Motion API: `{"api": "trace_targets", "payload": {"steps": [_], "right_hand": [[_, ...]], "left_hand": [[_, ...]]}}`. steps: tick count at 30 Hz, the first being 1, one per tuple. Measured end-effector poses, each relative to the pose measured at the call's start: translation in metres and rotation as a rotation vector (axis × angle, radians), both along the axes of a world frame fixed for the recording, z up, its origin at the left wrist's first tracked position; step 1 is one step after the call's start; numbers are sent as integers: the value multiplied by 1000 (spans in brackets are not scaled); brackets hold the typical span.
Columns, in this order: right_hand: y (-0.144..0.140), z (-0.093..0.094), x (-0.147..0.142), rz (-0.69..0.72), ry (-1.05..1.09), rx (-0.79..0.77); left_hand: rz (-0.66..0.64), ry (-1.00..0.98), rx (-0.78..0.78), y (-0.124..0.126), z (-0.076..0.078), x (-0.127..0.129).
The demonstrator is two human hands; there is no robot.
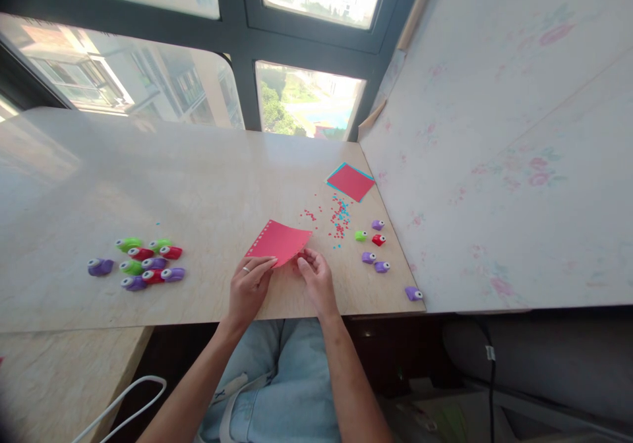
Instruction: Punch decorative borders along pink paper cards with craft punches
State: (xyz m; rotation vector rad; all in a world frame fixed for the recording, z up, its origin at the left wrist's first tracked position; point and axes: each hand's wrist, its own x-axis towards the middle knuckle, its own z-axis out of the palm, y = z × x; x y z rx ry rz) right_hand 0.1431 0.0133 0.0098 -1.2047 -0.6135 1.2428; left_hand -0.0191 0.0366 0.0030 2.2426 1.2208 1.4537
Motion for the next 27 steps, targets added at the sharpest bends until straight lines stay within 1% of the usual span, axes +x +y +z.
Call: {"api": "trace_targets", "payload": {"steps": [4, 6, 10, 13, 16, 19, 21, 24, 27], "right_hand": [[0, 7, 5, 95, 139, 53], [2, 8, 10, 89, 237, 29], [7, 5, 21, 68, 430, -49], [9, 4, 25, 30, 466, -77], [8, 4, 23, -31, 462, -59], [6, 4, 18, -81, 470, -26], [4, 4, 15, -93, 485, -16], [3, 4, 10, -70, 502, 0], [1, 8, 4, -29, 482, 10]], "left_hand": [[39, -9, 81, -3, 3, -3], [43, 4, 83, -3, 3, -3], [0, 50, 52, -2, 0, -1], [6, 48, -6, 0, -2, 0], [53, -62, -121, 1, -3, -1], [68, -269, -283, 0, -3, -1], [8, -431, -413, 0, -3, -1], [-101, -649, -591, 1, -2, -1], [-134, -771, -711, 2, 1, -1]]}}
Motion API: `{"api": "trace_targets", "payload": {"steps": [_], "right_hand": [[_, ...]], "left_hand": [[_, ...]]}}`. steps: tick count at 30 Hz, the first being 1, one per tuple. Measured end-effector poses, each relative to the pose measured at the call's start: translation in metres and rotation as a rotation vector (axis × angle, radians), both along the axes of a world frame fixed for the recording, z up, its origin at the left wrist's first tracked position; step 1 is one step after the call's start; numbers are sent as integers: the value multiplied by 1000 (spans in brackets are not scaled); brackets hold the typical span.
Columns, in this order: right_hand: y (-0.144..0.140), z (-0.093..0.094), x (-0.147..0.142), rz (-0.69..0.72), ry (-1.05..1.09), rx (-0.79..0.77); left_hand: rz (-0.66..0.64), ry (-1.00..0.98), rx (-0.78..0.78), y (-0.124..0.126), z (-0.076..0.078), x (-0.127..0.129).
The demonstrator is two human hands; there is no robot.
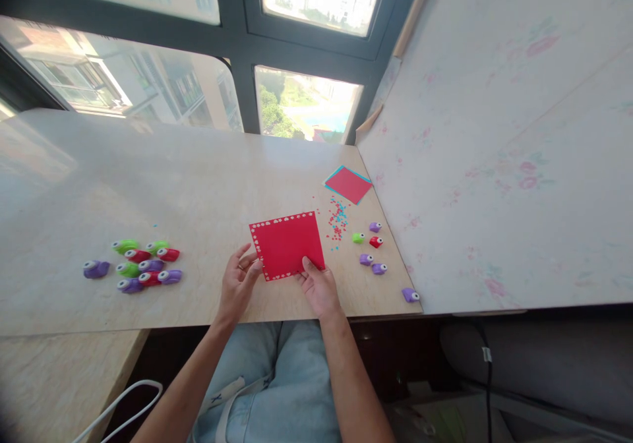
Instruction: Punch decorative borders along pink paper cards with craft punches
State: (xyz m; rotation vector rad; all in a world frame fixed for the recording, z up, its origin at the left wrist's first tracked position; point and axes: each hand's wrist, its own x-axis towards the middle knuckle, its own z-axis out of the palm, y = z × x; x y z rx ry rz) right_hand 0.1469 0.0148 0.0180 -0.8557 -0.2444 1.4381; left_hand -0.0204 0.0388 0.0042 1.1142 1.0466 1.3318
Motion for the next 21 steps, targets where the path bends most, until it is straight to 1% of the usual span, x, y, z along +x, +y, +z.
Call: {"api": "trace_targets", "payload": {"steps": [2, 4, 6, 8, 11, 14, 17, 19, 21], "right_hand": [[-2, 4, -5, 27, -29, 31], [-6, 7, -9, 41, -64, 73], [-12, 9, -10, 51, -94, 91], [-19, 8, -7, 80, -130, 69], [-29, 7, 7, 133, -232, 37], [-40, 7, 29, 121, -441, 19], [-50, 10, 56, 79, -754, 6], [-57, 11, 72, 13, -920, -20], [-63, 11, 88, -80, -1039, -44]], "left_hand": [[-39, -22, -52, 0, 3, 0], [-63, 1, -79, -1, 4, -1], [-46, 46, -95, -2, 4, -2], [-15, 66, -105, -3, 4, -3], [-5, 72, -107, -3, 3, -4], [-1, 126, -91, -4, 5, -4], [-3, 164, -76, -4, 7, -3], [-8, 176, -65, -4, 6, -1], [-16, 194, -55, -4, 4, 0]]}}
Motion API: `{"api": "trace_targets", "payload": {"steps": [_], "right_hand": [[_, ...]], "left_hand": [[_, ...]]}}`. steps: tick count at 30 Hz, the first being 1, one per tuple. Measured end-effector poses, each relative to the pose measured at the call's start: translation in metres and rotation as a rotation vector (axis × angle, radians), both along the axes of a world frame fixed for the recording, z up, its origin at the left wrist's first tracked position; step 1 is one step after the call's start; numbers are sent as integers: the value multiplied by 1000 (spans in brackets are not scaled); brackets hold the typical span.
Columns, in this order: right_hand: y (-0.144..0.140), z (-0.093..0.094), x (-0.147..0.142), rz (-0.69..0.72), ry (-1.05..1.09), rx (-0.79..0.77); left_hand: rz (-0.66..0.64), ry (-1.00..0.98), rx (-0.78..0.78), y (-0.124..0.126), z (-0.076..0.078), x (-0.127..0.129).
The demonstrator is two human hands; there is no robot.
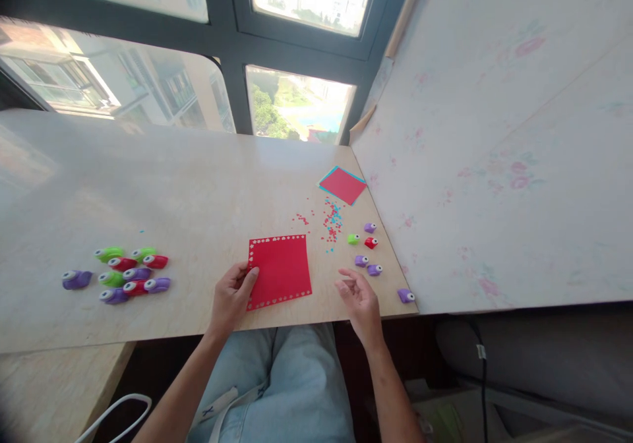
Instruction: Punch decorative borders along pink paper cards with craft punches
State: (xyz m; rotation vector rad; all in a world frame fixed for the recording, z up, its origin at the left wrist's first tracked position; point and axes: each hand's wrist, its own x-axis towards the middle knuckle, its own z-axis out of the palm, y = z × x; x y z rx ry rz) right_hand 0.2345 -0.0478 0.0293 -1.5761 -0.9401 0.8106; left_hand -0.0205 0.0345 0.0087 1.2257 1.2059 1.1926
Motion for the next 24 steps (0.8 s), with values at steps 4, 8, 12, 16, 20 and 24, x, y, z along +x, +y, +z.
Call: {"api": "trace_targets", "payload": {"steps": [4, 8, 12, 16, 20, 24], "right_hand": [[-7, -2, 24, -117, -165, 0], [-6, -4, 37, -133, -283, -84], [1, -9, 39, -119, -337, -204], [12, -14, 40, -118, -401, -235], [21, -16, 43, -91, -484, -237], [25, -12, 40, -78, -525, -225]], "left_hand": [[-26, 35, 3, 0, -4, 2], [-51, 62, 9, 0, -3, 2], [-57, 118, 29, 0, -2, 2], [-63, 131, 33, -1, 0, 4], [-63, 138, 34, -1, 2, 5], [-52, 162, 42, -2, 3, 5]]}}
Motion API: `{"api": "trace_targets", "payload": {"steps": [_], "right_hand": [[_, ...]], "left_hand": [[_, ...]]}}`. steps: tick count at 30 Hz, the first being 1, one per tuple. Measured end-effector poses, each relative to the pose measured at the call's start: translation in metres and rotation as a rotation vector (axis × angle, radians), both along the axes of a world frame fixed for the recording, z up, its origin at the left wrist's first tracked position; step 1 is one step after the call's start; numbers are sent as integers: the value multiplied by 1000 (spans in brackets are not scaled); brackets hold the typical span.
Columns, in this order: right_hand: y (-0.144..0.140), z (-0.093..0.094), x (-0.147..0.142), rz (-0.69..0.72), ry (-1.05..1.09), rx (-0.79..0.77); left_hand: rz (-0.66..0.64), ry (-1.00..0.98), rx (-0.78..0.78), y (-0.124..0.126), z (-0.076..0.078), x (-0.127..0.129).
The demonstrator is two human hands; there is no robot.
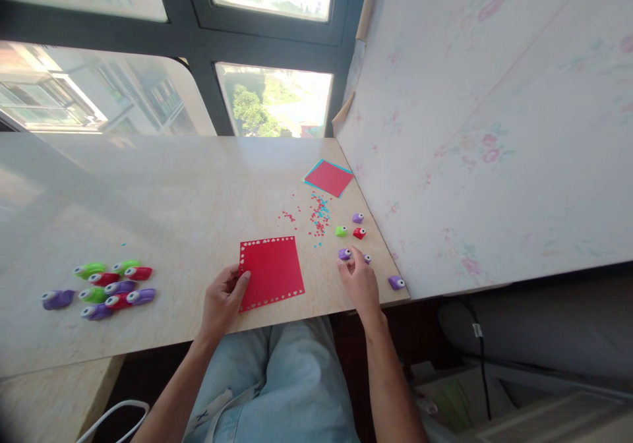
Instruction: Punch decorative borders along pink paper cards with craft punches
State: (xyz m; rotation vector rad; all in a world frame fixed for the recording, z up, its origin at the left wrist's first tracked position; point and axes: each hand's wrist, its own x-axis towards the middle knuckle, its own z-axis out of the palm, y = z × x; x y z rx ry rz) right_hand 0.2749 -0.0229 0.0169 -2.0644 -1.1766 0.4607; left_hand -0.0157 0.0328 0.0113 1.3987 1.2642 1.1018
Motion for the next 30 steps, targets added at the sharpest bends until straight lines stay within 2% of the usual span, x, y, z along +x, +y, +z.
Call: {"api": "trace_targets", "payload": {"steps": [10, 17, 25, 30], "right_hand": [[14, -1, -37, 195, -101, 135], [35, -5, -62, 311, -100, 176], [45, -15, -65, 335, 121, 344], [51, -18, -59, 347, 177, 378]], "left_hand": [[9, -33, -25, 1, 0, 0], [85, -127, -45, 2, -2, -2], [59, -73, -103, 8, 3, -5], [23, -48, -161, 17, 5, -9]]}}
